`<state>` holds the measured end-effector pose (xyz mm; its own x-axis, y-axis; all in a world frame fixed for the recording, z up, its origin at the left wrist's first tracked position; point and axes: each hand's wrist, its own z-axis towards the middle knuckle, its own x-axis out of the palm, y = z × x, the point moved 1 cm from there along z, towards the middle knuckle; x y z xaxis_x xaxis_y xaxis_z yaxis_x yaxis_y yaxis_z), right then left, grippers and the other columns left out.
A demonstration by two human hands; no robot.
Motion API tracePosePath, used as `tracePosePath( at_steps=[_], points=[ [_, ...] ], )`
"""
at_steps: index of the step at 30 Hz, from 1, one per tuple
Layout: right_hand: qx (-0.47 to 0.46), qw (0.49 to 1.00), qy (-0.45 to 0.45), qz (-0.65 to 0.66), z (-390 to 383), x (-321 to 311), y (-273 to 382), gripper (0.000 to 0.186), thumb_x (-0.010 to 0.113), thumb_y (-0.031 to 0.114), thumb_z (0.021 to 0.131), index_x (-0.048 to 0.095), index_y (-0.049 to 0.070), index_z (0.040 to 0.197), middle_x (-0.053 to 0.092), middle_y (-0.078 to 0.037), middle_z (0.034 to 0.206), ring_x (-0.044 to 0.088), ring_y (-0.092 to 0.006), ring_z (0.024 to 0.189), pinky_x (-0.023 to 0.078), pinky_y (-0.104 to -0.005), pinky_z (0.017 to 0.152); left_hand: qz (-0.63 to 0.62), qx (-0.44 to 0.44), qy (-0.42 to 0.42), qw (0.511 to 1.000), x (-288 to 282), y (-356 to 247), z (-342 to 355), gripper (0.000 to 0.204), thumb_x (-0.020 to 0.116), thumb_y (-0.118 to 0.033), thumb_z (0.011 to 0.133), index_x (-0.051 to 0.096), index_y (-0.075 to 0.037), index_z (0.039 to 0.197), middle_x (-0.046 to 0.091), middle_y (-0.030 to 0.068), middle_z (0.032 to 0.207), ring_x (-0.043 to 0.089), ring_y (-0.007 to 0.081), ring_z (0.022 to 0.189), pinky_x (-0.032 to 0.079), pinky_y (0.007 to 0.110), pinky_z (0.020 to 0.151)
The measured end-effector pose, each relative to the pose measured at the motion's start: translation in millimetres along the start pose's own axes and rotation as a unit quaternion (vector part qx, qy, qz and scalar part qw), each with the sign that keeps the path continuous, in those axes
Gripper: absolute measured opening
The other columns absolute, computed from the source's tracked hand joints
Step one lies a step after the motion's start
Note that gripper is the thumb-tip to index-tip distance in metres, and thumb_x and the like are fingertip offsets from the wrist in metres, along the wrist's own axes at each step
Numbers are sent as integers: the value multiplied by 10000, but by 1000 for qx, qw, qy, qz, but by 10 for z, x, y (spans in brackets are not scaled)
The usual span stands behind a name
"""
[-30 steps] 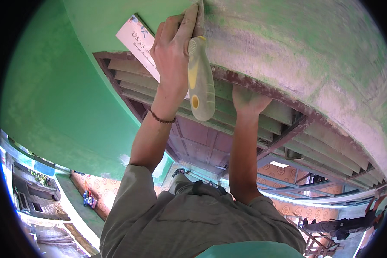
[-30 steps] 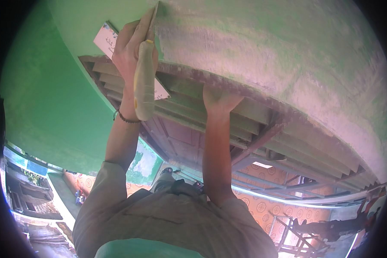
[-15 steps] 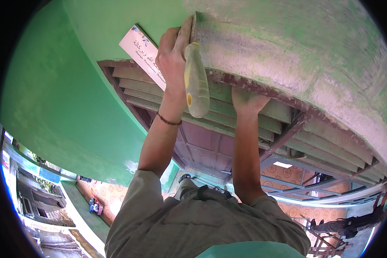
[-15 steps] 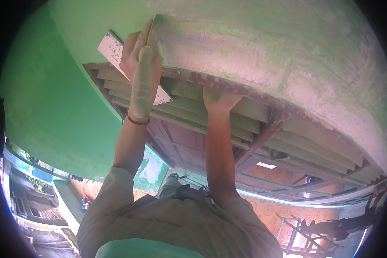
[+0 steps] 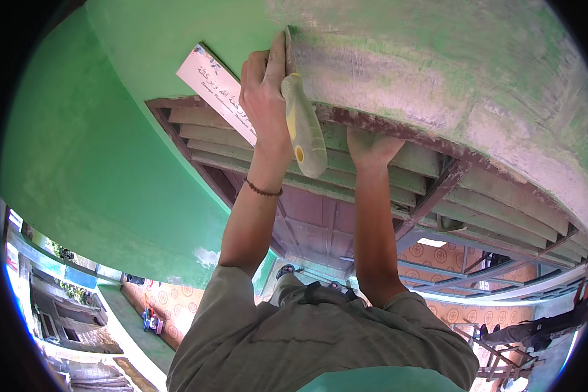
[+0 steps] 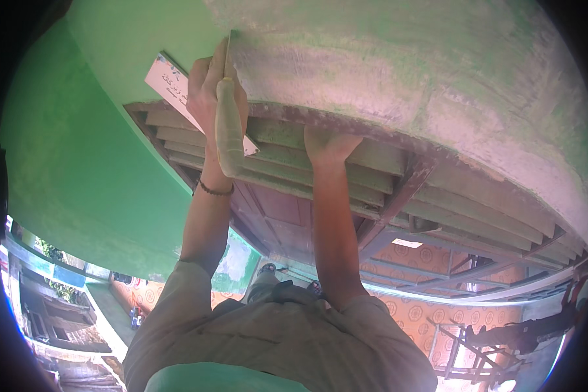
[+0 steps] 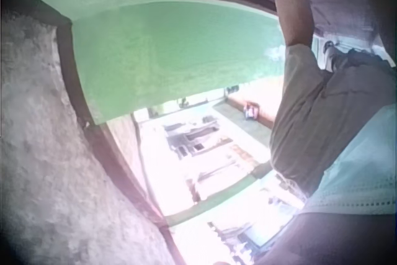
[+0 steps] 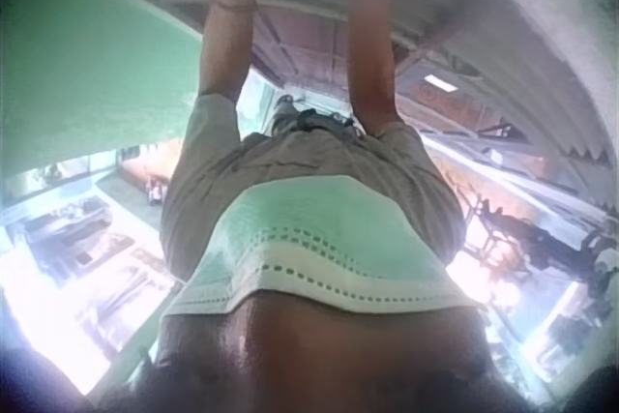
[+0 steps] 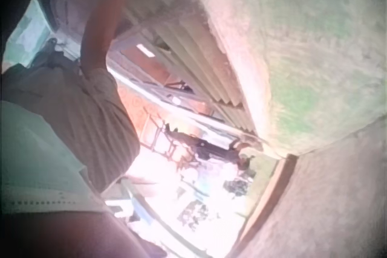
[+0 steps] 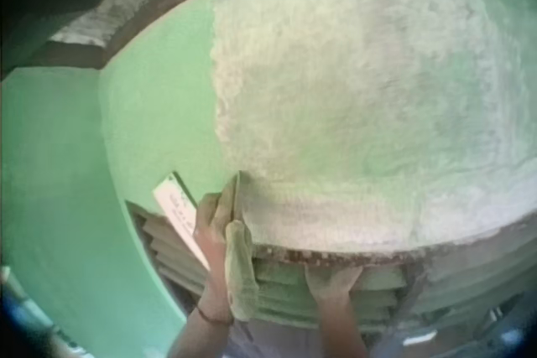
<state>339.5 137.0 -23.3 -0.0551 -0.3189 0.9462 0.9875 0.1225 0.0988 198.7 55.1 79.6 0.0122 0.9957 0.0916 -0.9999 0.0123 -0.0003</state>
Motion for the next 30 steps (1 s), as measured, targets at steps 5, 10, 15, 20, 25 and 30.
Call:
tracePosePath(
  at_steps=[5, 10, 15, 20, 25, 30],
  points=[
    [17, 1000, 5, 19, -25, -19, 20, 747, 458, 648, 983, 424, 133, 1522, 448, -79, 1506, 420, -306, 1402, 312, -532, 1195, 19, -42, -1, 999, 41, -13, 134, 375, 703, 28, 821, 743, -30, 1189, 615, 103, 821, 573, 248, 718, 482, 341, 625],
    [11, 1000, 17, 3, -1, 2, 27, 736, 455, 645, 986, 423, 142, 1522, 447, -73, 1507, 411, -303, 1410, 300, -525, 1202, 59, -8, 2, 998, 54, 90, 67, 403, 696, -20, 854, 703, -46, 1256, 594, 91, 821, 566, 235, 711, 475, 336, 627],
    [13, 999, 39, 14, 26, -25, 20, 767, 364, 705, 987, 411, 171, 1536, 415, -60, 1555, 369, -339, 1441, 264, -580, 1198, 2, -19, 36, 999, -29, -54, -101, 376, 666, -51, 899, 702, -33, 1273, 550, 87, 782, 534, 242, 742, 450, 353, 638],
    [29, 999, 11, 29, -25, -33, 35, 743, 456, 643, 982, 423, 135, 1523, 448, -72, 1516, 400, -296, 1423, 281, -526, 1215, 12, -28, 19, 999, -13, -5, 75, 322, 647, 16, 899, 741, -27, 1204, 554, 93, 770, 525, 252, 704, 441, 356, 615],
    [17, 999, 14, 24, -5, 18, 38, 739, 460, 644, 979, 443, 130, 1511, 467, -72, 1497, 422, -294, 1405, 295, -517, 1210, 36, -25, 38, 998, -33, 13, 74, 338, 660, 10, 884, 733, -22, 1212, 551, 99, 761, 535, 252, 704, 439, 354, 590],
    [22, 998, 22, 46, 7, -71, 14, 737, 461, 647, 979, 460, 126, 1500, 476, -71, 1485, 431, -299, 1393, 308, -523, 1197, 14, -9, 18, 1000, -38, 10, 23, 352, 673, 21, 859, 734, -31, 1201, 561, 97, 762, 549, 256, 698, 457, 354, 592]
  ],
)
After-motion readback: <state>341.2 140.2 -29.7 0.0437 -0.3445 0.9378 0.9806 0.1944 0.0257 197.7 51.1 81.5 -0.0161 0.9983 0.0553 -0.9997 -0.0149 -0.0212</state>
